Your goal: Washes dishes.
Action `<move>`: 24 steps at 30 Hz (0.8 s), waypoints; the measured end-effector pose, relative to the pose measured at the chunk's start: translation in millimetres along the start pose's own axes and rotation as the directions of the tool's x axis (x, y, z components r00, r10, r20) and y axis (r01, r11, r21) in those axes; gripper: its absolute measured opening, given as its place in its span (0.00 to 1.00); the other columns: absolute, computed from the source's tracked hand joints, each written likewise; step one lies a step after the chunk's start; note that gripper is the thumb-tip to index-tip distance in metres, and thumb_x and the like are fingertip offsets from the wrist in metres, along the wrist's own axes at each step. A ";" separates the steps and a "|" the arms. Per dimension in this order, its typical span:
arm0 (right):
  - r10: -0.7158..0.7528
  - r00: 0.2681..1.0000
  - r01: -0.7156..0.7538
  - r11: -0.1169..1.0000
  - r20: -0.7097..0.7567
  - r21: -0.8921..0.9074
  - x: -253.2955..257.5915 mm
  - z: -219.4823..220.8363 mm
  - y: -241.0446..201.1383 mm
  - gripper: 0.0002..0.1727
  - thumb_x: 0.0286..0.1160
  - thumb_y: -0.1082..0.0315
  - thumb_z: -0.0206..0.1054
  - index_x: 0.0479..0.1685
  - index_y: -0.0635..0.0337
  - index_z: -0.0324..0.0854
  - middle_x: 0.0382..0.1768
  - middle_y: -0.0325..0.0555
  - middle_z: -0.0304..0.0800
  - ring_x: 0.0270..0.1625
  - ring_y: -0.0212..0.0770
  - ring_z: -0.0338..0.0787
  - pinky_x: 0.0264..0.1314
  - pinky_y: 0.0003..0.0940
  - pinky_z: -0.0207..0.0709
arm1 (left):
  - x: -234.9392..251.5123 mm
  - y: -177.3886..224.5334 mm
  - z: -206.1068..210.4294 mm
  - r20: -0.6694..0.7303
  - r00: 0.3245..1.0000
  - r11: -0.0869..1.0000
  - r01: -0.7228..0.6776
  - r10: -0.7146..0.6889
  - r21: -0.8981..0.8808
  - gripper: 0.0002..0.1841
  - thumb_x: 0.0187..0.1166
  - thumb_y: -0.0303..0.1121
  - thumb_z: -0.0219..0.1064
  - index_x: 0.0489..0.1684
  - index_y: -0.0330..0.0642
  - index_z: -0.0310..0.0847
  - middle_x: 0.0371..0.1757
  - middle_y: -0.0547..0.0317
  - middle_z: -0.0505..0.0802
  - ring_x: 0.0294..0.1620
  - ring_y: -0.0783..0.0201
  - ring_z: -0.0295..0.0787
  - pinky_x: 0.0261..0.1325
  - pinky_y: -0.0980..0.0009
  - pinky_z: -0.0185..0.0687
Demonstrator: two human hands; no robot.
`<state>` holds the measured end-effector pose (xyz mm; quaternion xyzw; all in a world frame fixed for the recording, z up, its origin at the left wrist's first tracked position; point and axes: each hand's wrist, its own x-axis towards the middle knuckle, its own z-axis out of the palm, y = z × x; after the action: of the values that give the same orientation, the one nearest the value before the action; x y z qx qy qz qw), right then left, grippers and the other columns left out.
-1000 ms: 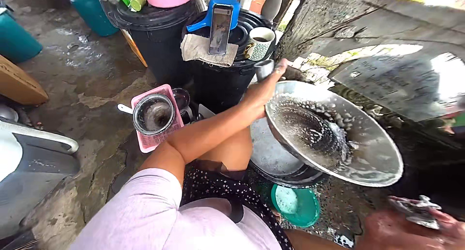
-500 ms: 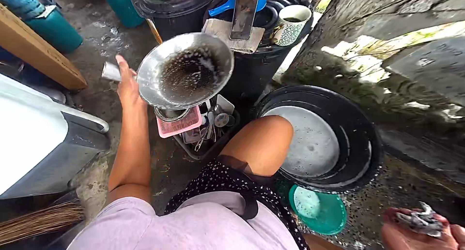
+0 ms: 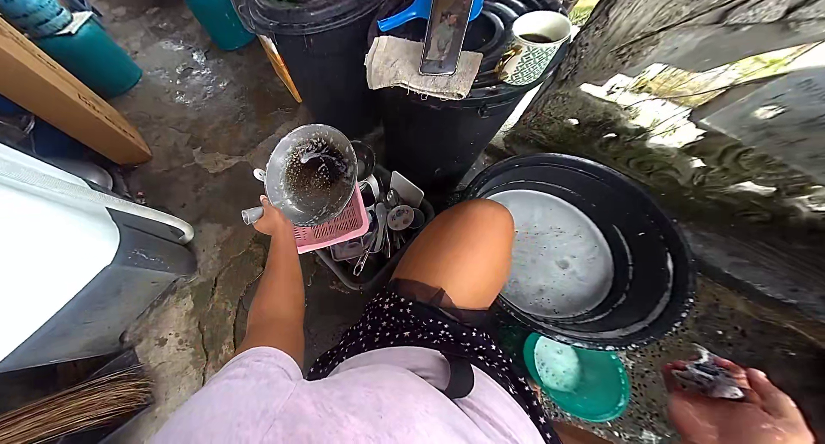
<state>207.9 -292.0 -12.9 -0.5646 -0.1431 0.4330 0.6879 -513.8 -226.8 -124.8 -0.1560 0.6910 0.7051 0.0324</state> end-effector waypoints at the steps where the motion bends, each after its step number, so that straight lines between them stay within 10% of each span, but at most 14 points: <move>1: -0.017 0.999 0.015 0.996 -0.029 -0.084 0.4 1.7 7.1 0.16 0.93 0.58 0.46 0.40 0.47 0.78 0.29 0.31 0.88 0.29 0.30 0.88 0.32 0.29 0.85 | -0.9 -2.1 -2.6 0.005 1.000 1.000 0.006 -0.006 0.028 0.37 0.71 0.52 0.80 0.71 0.33 0.76 0.61 0.41 0.91 0.62 0.50 0.90 0.64 0.51 0.87; 9: 0.013 0.982 0.117 0.748 0.190 -0.654 7.6 17.6 79.7 0.08 0.81 0.65 0.66 0.44 0.61 0.83 0.31 0.34 0.84 0.26 0.26 0.82 0.30 0.26 0.82 | 3.5 -16.7 -18.8 0.293 0.951 0.978 0.148 -0.100 -0.144 0.36 0.71 0.42 0.80 0.77 0.37 0.72 0.67 0.41 0.88 0.67 0.47 0.88 0.66 0.44 0.87; 14: 0.043 0.966 0.168 0.649 0.256 -0.742 20.7 24.1 89.8 0.14 0.81 0.61 0.68 0.50 0.65 0.85 0.38 0.43 0.86 0.34 0.30 0.84 0.41 0.33 0.83 | -0.5 -10.8 -41.6 0.323 0.936 0.990 0.137 -0.141 0.034 0.29 0.74 0.48 0.78 0.66 0.39 0.79 0.50 0.46 0.91 0.45 0.54 0.89 0.48 0.54 0.87; 19: 0.198 0.973 0.065 0.270 0.121 -0.961 32.5 20.8 66.9 0.19 0.82 0.61 0.65 0.57 0.69 0.87 0.52 0.67 0.90 0.54 0.59 0.89 0.61 0.64 0.79 | -20.9 1.5 -73.0 0.232 0.970 0.958 -0.132 0.072 0.253 0.28 0.81 0.48 0.71 0.65 0.30 0.78 0.48 0.44 0.87 0.43 0.56 0.85 0.49 0.55 0.84; 24: 0.392 0.918 -0.010 -0.131 -0.061 -0.991 66.7 -19.5 92.9 0.27 0.82 0.53 0.64 0.63 0.70 0.84 0.63 0.70 0.87 0.69 0.67 0.85 0.73 0.71 0.71 | -77.6 53.2 -74.2 0.368 0.825 0.871 -0.486 0.430 0.071 0.19 0.83 0.32 0.66 0.63 0.24 0.73 0.55 0.46 0.84 0.55 0.63 0.84 0.63 0.68 0.80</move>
<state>219.9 -255.3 -122.3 -0.8369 -0.4127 0.3550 -0.0567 -441.1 -288.9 -52.7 0.1422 0.7468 0.6496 -0.0068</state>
